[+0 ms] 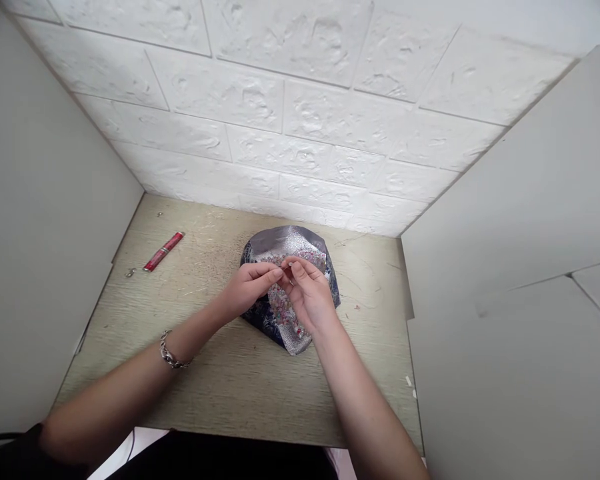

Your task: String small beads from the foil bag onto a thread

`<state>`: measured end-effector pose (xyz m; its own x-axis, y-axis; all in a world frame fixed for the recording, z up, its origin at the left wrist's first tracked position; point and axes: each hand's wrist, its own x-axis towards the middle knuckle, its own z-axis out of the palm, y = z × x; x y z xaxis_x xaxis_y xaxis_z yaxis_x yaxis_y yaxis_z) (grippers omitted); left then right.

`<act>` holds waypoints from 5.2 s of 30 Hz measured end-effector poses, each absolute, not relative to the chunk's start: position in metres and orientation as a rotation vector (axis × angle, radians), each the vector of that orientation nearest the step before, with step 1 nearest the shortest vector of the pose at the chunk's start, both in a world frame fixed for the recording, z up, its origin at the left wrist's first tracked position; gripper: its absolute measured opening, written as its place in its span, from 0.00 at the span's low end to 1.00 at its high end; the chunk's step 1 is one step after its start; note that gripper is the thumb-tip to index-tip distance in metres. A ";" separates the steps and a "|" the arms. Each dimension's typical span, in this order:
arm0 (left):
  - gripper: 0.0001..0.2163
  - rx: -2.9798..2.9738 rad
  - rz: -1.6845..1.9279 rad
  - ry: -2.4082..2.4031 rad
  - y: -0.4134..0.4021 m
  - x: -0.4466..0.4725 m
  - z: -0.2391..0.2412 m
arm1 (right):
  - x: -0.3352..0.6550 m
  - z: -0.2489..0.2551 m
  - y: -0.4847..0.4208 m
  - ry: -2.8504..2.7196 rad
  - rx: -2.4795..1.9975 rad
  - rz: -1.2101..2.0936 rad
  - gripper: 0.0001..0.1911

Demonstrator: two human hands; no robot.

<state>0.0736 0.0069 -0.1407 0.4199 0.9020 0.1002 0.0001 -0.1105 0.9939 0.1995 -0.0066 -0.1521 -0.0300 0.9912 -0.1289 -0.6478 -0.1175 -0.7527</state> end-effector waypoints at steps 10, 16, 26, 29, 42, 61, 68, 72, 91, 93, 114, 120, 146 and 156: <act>0.13 1.519 0.931 0.883 0.007 0.072 -0.142 | 0.202 -0.152 -0.005 -0.677 -0.838 1.479 0.08; 0.13 1.539 0.961 0.898 0.007 0.072 -0.140 | 0.202 -0.154 -0.005 -0.692 -0.839 1.477 0.09; 0.14 1.595 0.962 0.913 0.009 0.073 -0.143 | 0.201 -0.152 -0.005 -0.667 -0.860 1.490 0.09; 0.14 1.604 0.954 0.916 0.009 0.073 -0.143 | 0.201 -0.152 -0.006 -0.669 -0.875 1.486 0.08; 0.15 1.519 0.911 0.927 0.011 0.072 -0.150 | 0.206 -0.154 -0.004 -1.015 -0.921 1.274 0.15; 0.15 1.528 0.878 0.867 0.013 0.072 -0.148 | 0.213 -0.153 -0.004 -1.410 -1.084 0.876 0.06; 0.13 1.321 0.942 0.870 0.014 0.072 -0.148 | 0.217 -0.161 -0.001 -1.695 -1.322 0.574 0.10; 0.12 1.125 1.098 0.878 0.016 0.071 -0.147 | 0.214 -0.169 -0.003 -2.172 -1.534 0.429 0.19; 0.12 1.205 1.199 0.964 0.017 0.070 -0.155 | 0.211 -0.167 -0.004 -2.230 -1.745 0.321 0.15; 0.12 1.221 1.199 0.964 0.017 0.070 -0.155 | 0.210 -0.168 -0.004 -2.227 -1.746 0.325 0.16; 0.13 1.267 1.165 0.982 0.016 0.071 -0.154 | 0.212 -0.174 0.001 -2.183 -1.722 0.375 0.13; 0.13 1.276 1.168 0.987 0.016 0.070 -0.154 | 0.213 -0.176 0.002 -2.189 -1.686 0.374 0.11; 0.12 1.583 1.078 1.043 0.013 0.071 -0.149 | 0.214 -0.168 0.005 -1.458 -1.323 0.841 0.11; 0.13 1.775 0.913 0.962 0.012 0.072 -0.154 | 0.207 -0.158 0.000 -0.852 -0.932 1.423 0.08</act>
